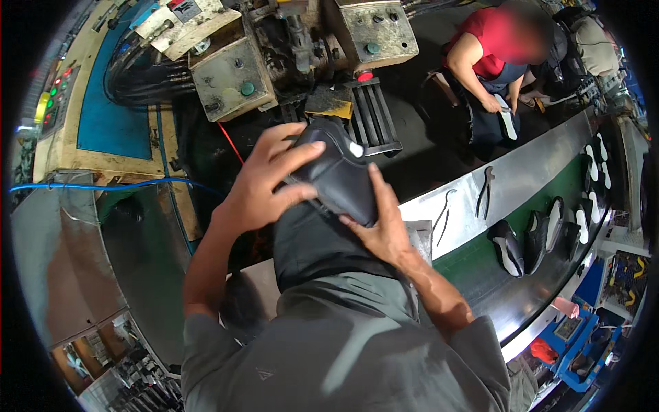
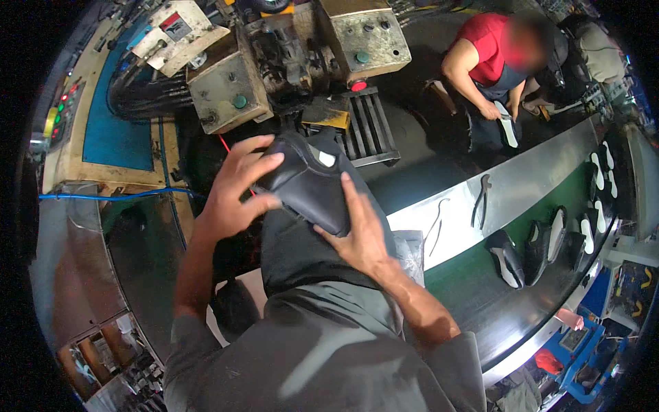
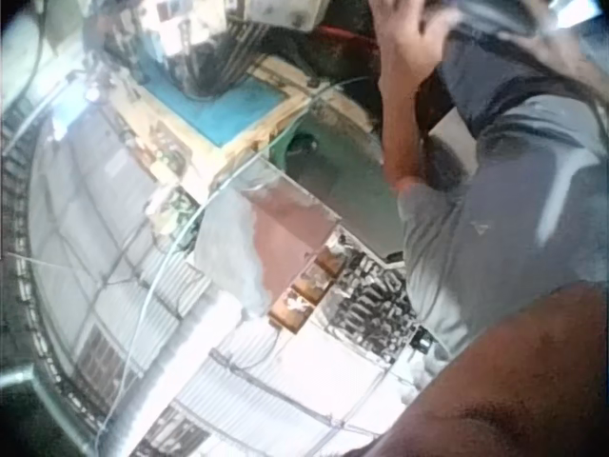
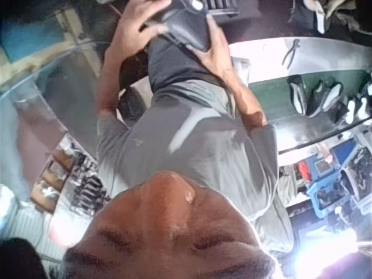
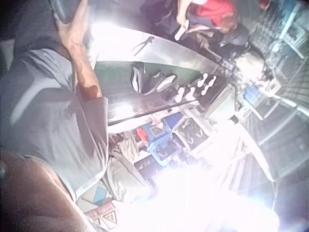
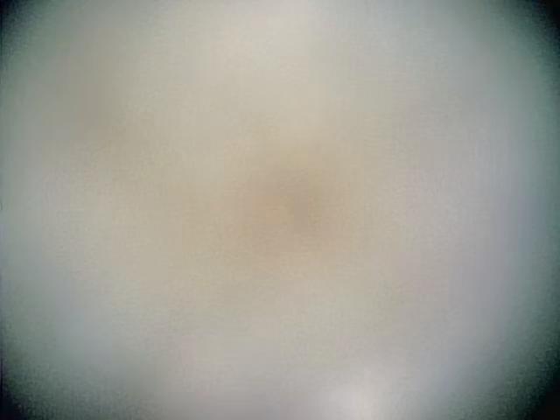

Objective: Using a lasting machine to shape shoes and placing them on a conveyor belt in a factory setting.

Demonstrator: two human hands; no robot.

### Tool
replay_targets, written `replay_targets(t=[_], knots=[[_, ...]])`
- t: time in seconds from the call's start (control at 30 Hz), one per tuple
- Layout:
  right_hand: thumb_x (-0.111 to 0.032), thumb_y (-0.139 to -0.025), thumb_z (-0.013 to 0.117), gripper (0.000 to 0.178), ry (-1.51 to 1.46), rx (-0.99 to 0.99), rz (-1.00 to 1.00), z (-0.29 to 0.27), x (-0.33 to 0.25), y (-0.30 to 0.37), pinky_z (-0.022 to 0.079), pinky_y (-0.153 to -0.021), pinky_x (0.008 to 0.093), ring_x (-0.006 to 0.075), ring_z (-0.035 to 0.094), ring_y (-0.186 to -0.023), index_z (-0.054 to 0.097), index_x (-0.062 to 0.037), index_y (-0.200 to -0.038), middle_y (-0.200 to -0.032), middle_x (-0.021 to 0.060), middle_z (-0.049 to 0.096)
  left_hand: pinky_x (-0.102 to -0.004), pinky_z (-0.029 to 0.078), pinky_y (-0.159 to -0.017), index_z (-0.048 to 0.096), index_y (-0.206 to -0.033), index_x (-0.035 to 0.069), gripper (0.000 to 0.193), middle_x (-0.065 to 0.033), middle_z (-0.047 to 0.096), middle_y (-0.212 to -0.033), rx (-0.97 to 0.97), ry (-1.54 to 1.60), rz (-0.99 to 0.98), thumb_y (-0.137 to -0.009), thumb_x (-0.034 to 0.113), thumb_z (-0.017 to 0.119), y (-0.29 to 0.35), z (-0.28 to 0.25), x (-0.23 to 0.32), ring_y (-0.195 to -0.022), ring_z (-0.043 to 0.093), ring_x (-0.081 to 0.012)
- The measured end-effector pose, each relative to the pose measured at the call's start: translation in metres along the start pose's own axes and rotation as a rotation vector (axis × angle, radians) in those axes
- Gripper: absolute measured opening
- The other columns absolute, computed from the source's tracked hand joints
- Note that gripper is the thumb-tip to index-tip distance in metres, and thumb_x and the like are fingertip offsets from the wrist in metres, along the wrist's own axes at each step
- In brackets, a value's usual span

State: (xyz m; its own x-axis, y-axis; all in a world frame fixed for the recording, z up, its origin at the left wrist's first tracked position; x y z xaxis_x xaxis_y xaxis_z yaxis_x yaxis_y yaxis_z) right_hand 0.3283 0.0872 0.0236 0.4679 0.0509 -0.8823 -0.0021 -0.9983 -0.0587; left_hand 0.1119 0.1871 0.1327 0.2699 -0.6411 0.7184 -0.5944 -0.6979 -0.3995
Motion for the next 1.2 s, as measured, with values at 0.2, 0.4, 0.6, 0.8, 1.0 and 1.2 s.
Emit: replay_targets(t=[0.2, 0.4, 0.6, 0.8, 1.0, 1.2], knots=[[-0.001, -0.054, 0.09, 0.116, 0.429, 0.27, -0.703, -0.074, -0.038, -0.041, 0.053, -0.1, 0.0591, 0.049, 0.062, -0.124, 0.048, -0.0088, -0.162, -0.148, 0.0308, 0.055, -0.047, 0.05, -0.116, 0.07, -0.148, 0.017, 0.073, -0.0232, 0.063, -0.148, -0.064, 0.401, -0.537, -0.079, 0.009, 0.094, -0.014, 0.004, 0.038, -0.13, 0.067, -0.0439], [0.0, -0.048, 0.09, 0.124, 0.389, 0.252, -0.601, -0.075, -0.038, -0.034, 0.053, -0.103, 0.059, 0.0499, 0.06, -0.127, 0.046, -0.0106, -0.164, -0.149, 0.03, 0.053, -0.045, 0.065, -0.091, 0.079, -0.134, 0.023, 0.061, -0.0235, 0.07, -0.135, -0.024, 0.027, -0.103, -0.076, 0.005, 0.088, -0.012, 0.008, 0.041, -0.117, 0.073, -0.0439], [-0.009, -0.07, 0.095, 0.116, 0.12, 0.188, -0.291, -0.046, -0.015, -0.021, 0.053, -0.108, 0.054, 0.0506, 0.064, -0.125, 0.036, -0.0046, -0.17, -0.144, 0.0301, 0.059, -0.0448, 0.061, -0.092, 0.075, -0.139, 0.015, 0.058, -0.0196, 0.071, -0.133, 0.088, -0.163, 0.118, -0.083, 0.004, 0.086, -0.033, 0.016, 0.033, -0.113, 0.075, -0.0382], [-0.052, -0.098, 0.082, 0.096, -0.243, -0.079, 0.25, -0.005, 0.018, 0.001, 0.043, -0.124, 0.048, 0.0452, 0.053, -0.152, 0.041, -0.0021, -0.169, -0.16, 0.0337, 0.055, -0.0348, 0.057, -0.094, 0.068, -0.146, 0.002, 0.039, -0.0217, 0.075, -0.125, 0.138, -0.119, -0.188, -0.108, 0.004, 0.066, -0.036, 0.041, -0.044, -0.109, 0.074, -0.0283], [-0.055, -0.097, 0.08, 0.097, -0.241, -0.111, 0.421, 0.011, 0.051, 0.017, 0.042, -0.125, 0.0476, 0.0458, 0.053, -0.151, 0.043, 0.0003, -0.167, -0.157, 0.0366, 0.056, -0.0304, 0.053, -0.089, 0.068, -0.147, 0.005, 0.04, -0.0066, 0.074, -0.113, 0.081, 0.774, -0.655, -0.109, 0.015, 0.071, -0.005, 0.086, -0.108, -0.101, 0.07, -0.0167], [-0.054, -0.096, 0.082, 0.097, -0.248, -0.121, 0.475, 0.023, 0.061, 0.02, 0.042, -0.125, 0.046, 0.0443, 0.055, -0.149, 0.045, 0.0039, -0.164, -0.155, 0.036, 0.058, -0.0291, 0.049, -0.103, 0.068, -0.141, 0.002, 0.035, -0.0033, 0.069, -0.124, 0.205, 0.798, -0.66, -0.108, 0.012, 0.071, 0.017, 0.111, -0.136, -0.114, 0.063, -0.0106]])
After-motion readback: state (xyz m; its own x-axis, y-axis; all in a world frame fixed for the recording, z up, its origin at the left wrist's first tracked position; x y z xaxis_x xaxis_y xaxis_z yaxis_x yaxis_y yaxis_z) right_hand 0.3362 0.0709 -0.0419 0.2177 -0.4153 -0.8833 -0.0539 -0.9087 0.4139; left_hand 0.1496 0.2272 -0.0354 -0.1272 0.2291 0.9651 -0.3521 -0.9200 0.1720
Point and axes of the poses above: each hand's wrist, its own y-axis away from the middle knuckle, its own z-axis out of the palm, x = y × z, the point moved 6 cm from there along -y, towards the middle knuckle
